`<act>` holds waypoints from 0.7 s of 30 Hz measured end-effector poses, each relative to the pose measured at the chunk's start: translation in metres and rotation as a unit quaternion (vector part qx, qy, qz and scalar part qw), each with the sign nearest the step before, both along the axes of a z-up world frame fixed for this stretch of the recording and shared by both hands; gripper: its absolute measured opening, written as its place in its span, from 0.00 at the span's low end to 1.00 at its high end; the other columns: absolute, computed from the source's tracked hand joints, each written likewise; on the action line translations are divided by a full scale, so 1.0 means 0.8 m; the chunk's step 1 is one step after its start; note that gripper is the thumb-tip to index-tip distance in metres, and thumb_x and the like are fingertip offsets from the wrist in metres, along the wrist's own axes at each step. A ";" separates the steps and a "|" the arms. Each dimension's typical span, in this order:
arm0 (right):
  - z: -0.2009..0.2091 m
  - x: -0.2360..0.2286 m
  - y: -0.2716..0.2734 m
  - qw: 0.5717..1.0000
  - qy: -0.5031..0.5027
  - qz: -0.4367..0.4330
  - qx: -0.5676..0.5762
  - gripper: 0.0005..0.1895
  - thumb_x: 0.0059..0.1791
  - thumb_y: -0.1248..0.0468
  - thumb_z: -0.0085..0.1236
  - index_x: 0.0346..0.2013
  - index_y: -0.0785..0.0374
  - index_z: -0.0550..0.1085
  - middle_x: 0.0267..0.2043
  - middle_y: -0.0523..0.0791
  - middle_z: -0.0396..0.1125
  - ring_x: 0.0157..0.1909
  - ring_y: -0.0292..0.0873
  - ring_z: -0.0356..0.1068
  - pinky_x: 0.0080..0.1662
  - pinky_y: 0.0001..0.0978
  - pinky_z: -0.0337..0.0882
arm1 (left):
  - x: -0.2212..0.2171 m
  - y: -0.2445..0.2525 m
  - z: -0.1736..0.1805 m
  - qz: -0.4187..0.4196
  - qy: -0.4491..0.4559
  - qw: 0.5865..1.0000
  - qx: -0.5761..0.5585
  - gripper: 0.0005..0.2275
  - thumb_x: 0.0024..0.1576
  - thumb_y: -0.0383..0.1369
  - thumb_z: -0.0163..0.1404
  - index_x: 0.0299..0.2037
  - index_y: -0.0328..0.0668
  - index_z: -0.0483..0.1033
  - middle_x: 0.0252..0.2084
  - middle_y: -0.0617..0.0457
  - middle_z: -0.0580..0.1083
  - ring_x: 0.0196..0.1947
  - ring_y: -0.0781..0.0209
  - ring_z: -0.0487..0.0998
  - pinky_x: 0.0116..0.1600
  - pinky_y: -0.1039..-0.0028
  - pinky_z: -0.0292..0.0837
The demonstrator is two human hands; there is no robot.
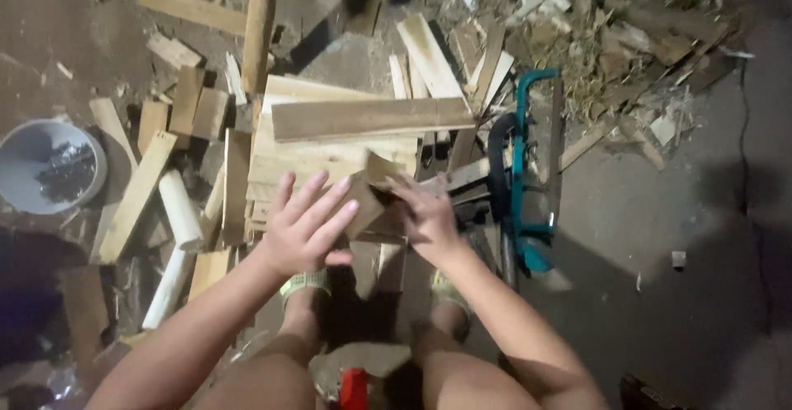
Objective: The person sits on the floor and sands a small piece of wood with sandpaper. They then pick up a hand saw and cut a larger piece of wood clamped to a workbench.
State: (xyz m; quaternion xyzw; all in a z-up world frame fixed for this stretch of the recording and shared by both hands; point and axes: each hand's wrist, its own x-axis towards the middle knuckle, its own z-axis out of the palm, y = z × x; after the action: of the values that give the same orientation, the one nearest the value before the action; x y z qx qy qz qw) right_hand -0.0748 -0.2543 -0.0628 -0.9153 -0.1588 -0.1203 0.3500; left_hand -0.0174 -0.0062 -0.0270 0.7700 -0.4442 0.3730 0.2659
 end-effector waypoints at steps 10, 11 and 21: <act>-0.055 0.003 -0.037 0.969 0.180 -0.112 -0.126 0.20 0.57 0.47 0.46 0.57 0.48 0.76 0.54 0.42 0.75 0.60 0.44 0.72 0.71 0.64 0.38 | -0.006 0.010 -0.022 -0.006 0.005 1.000 0.003 0.32 0.64 0.62 0.28 0.63 0.55 0.75 0.65 0.49 0.74 0.67 0.43 0.71 0.76 0.47 0.49; -0.007 0.015 -0.008 0.968 0.188 -0.108 -0.125 0.20 0.57 0.47 0.46 0.57 0.48 0.76 0.54 0.42 0.75 0.60 0.44 0.72 0.71 0.64 0.38 | -0.005 0.008 -0.017 -0.003 0.014 1.000 0.005 0.32 0.64 0.62 0.28 0.63 0.55 0.75 0.65 0.49 0.74 0.67 0.43 0.71 0.76 0.47 0.49; -0.003 0.025 -0.015 0.957 0.250 -0.008 0.150 0.18 0.54 0.59 0.49 0.58 0.42 0.72 0.60 0.35 0.69 0.62 0.38 0.66 0.69 0.51 0.44 | 0.001 -0.001 0.006 -0.010 -0.011 1.000 -0.012 0.31 0.65 0.60 0.27 0.63 0.55 0.75 0.64 0.49 0.75 0.65 0.43 0.73 0.76 0.44 0.45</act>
State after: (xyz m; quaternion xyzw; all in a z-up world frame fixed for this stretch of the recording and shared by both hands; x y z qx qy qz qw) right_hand -0.0549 -0.2660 -0.0649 -0.8545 -0.0392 0.0871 0.5105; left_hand -0.0162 -0.0069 -0.0220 0.7582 -0.4499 0.3841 0.2742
